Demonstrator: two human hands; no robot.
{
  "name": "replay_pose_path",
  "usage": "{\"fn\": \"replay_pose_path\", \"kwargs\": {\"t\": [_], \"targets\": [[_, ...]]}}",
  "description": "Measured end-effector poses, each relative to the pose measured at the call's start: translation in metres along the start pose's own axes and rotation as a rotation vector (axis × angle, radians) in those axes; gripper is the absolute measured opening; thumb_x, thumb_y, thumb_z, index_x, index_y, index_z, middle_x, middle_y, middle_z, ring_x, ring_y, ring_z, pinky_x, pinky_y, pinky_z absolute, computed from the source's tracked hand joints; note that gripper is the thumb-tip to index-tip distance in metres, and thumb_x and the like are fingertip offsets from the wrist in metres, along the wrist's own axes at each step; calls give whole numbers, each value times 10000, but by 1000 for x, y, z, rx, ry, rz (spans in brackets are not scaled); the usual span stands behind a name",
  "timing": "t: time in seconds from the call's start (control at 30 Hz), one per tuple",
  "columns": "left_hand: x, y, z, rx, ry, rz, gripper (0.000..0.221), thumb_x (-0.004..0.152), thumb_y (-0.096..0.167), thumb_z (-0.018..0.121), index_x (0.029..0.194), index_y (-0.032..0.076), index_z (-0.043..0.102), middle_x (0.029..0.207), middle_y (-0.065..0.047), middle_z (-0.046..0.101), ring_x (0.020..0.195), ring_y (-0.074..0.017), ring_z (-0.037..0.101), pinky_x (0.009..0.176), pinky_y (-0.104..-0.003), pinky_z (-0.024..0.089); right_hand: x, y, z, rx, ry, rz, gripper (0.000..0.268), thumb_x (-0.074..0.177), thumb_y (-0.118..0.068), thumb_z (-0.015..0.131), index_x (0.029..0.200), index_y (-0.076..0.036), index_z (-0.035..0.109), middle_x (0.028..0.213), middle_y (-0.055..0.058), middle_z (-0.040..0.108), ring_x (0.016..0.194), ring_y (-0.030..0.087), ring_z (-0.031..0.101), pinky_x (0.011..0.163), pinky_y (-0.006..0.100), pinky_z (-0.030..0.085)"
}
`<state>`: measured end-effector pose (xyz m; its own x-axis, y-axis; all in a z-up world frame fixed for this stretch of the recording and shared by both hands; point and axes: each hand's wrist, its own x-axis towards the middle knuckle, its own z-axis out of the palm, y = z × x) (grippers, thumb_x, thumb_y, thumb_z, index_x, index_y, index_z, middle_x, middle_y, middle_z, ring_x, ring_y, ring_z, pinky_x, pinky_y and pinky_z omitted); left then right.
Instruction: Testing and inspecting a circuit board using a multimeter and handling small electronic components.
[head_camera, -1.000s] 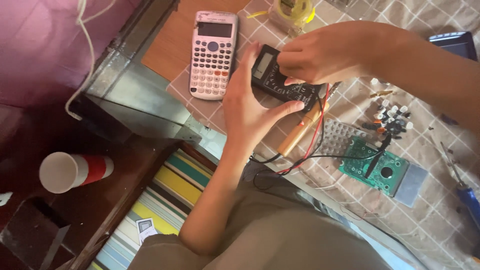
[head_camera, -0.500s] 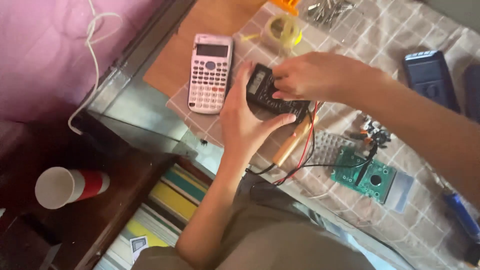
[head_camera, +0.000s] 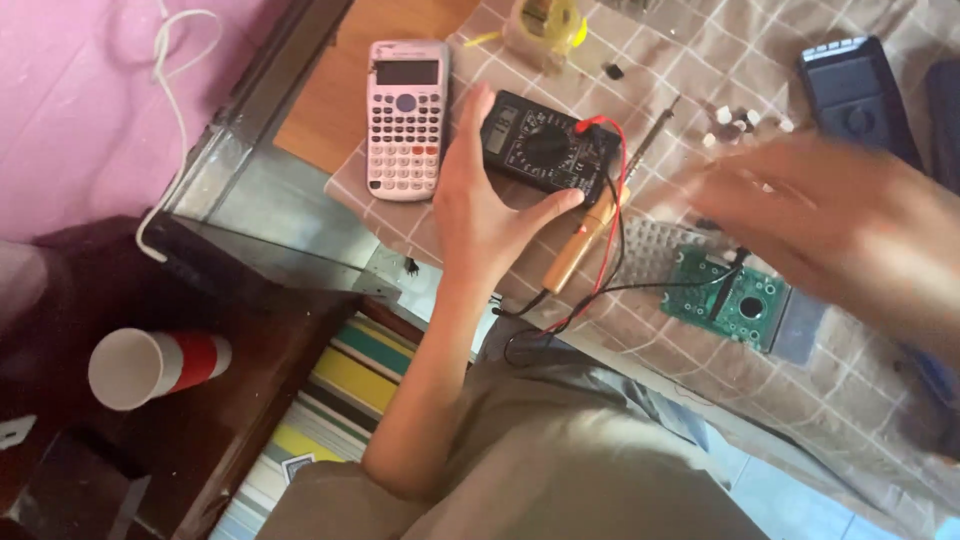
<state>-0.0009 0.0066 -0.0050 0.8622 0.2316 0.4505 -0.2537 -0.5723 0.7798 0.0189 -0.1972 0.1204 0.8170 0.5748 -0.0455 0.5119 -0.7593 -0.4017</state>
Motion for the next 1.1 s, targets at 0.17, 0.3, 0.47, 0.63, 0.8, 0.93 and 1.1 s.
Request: {"fn": "replay_pose_path", "kwargs": {"t": [0.17,0.3,0.47,0.63,0.8,0.93,1.1], "targets": [[1,-3,4,10,19,87,942,650,484,757,1327,33,281,1373,-159,391,1305,-288,401,1122,-388,321,-102,91,42,-293,-40,-317,648,639,144,366,1155,-228,491,1159,-5,511,748,199,574,596,353,418],[0,-6,7,29,52,94,917,705,586,627,1356,75,232,1394,-144,359,1304,-278,415,1131,-433,347,-113,84,60,-341,24,-279,611,578,115,542,1111,-181,503,1198,82,493,929,248,577,728,355,456],[-1,5,-2,-46,27,78,654,869,408,569,1326,54,263,1344,-150,400,1280,-280,424,1118,-385,347,-106,87,67,-324,77,-325,339,683,35,596,963,-151,546,1112,77,550,861,245,600,633,368,470],[-1,6,1,-16,30,85,576,899,368,525,1300,23,295,1303,-157,438,1235,-267,457,1088,-369,363,-110,91,67,-326,44,-344,252,766,-56,543,1004,-140,529,1117,65,524,852,226,585,621,356,484],[0,0,7,-73,12,12,481,972,402,286,1293,43,293,1306,-181,449,1231,-287,459,1081,-395,343,-117,69,45,-220,182,-266,191,832,40,500,953,-92,566,1026,74,546,793,224,553,735,355,425],[0,9,1,-141,10,68,331,1003,197,305,1283,22,295,1282,-191,452,1230,-280,453,1083,-354,352,-123,69,42,-249,336,-103,42,871,-30,608,893,-54,635,943,79,602,872,225,583,808,353,451],[2,13,2,-115,24,69,345,990,221,338,1266,15,306,1255,-191,475,1208,-281,468,1067,-356,353,-95,64,44,-306,255,-221,243,754,71,649,983,-4,617,944,125,608,780,190,612,668,263,550]]}}
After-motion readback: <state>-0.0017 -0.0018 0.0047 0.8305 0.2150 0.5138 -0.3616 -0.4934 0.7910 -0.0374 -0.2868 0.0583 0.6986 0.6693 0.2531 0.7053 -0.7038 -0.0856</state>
